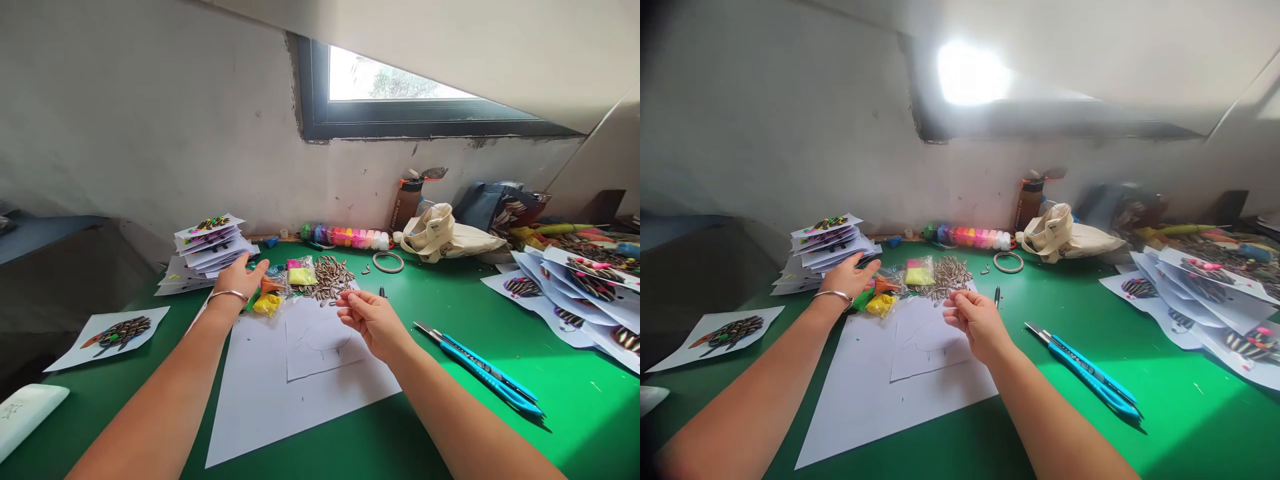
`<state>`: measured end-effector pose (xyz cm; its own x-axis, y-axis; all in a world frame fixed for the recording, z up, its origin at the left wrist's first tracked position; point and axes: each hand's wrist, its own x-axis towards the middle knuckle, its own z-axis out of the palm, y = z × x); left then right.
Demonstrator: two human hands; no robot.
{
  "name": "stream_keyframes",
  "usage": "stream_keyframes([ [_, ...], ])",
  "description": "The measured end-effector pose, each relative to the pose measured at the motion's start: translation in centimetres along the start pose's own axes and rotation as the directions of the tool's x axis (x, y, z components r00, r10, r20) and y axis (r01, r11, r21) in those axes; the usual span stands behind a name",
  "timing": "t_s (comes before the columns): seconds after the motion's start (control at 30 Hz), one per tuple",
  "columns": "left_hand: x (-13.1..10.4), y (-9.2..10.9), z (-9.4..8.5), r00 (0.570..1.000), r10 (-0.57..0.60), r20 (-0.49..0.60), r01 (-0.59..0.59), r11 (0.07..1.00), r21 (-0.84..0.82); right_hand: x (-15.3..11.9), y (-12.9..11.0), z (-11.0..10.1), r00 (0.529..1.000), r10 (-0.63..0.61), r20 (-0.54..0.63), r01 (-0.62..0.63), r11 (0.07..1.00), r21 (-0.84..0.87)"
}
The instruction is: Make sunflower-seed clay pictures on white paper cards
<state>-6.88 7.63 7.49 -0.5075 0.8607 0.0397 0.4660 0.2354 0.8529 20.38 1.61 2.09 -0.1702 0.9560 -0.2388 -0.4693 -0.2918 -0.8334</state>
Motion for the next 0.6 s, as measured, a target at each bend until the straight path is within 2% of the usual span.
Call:
stream_keyframes([
  [0.07, -1.3, 0.3, -0.7, 0.997, 0.056, -0.054, -0.056, 0.998, 0.004, 0.1, 0.2, 0.0, 1.000, -0.009, -0.005, 0.009, 1.000, 0.007],
  [0.1, -2.5, 0.3, -0.6, 0.990, 0.115, -0.079, -0.120, 0.991, -0.063, 0.1, 0.2, 0.0, 1.000, -0.018, -0.007, 0.018, 1.000, 0.012],
  [0.13, -3.8, 0.4, -0.3, 0.991, 0.126, -0.052, -0.134, 0.970, -0.204, 0.1, 0.2, 0.0, 1.000, -0.028, -0.009, 0.028, 1.000, 0.013],
  [0.17, -5.5, 0.5, 0.4, 0.994, 0.106, 0.036, -0.083, 0.913, -0.400, 0.0, 0.2, 0.1, 0.999, -0.045, -0.011, 0.045, 0.999, 0.005],
  [0.2, -7.2, 0.6, 1.4, 0.985, 0.054, 0.166, 0.054, 0.811, -0.583, -0.2, 0.2, 0.3, 0.997, -0.071, -0.017, 0.071, 0.997, -0.014],
  [0.23, -8.9, 0.8, 2.5, 0.933, -0.002, 0.360, 0.261, 0.691, -0.674, -0.4, 0.1, 0.5, 0.993, -0.112, -0.023, 0.111, 0.993, -0.048],
  [0.27, -10.5, 1.0, 3.7, 0.887, -0.013, 0.462, 0.357, 0.654, -0.667, -0.7, 0.1, 0.9, 0.984, -0.174, -0.027, 0.171, 0.980, -0.100],
  [0.33, -12.9, 1.8, 5.9, 0.813, -0.030, 0.581, 0.477, 0.608, -0.635, -1.6, 0.2, 1.9, 0.943, -0.333, -0.010, 0.321, 0.916, -0.240],
  [0.37, -13.6, 2.3, 6.7, 0.759, -0.022, 0.650, 0.546, 0.565, -0.618, -2.0, 0.4, 2.5, 0.909, -0.417, 0.021, 0.401, 0.858, -0.321],
  [0.4, -14.0, 2.6, 7.3, 0.671, 0.003, 0.741, 0.661, 0.450, -0.600, -2.5, 0.7, 3.2, 0.885, -0.461, 0.061, 0.445, 0.802, -0.399],
  [0.53, -13.9, 2.9, 8.0, 0.611, 0.023, 0.791, 0.743, 0.330, -0.583, -3.8, 2.7, 6.1, 0.847, -0.475, 0.239, 0.519, 0.642, -0.564],
  [0.6, -13.9, 2.4, 7.8, 0.629, 0.049, 0.776, 0.733, 0.296, -0.613, -3.4, 3.4, 7.0, 0.830, -0.474, 0.294, 0.543, 0.564, -0.623],
])
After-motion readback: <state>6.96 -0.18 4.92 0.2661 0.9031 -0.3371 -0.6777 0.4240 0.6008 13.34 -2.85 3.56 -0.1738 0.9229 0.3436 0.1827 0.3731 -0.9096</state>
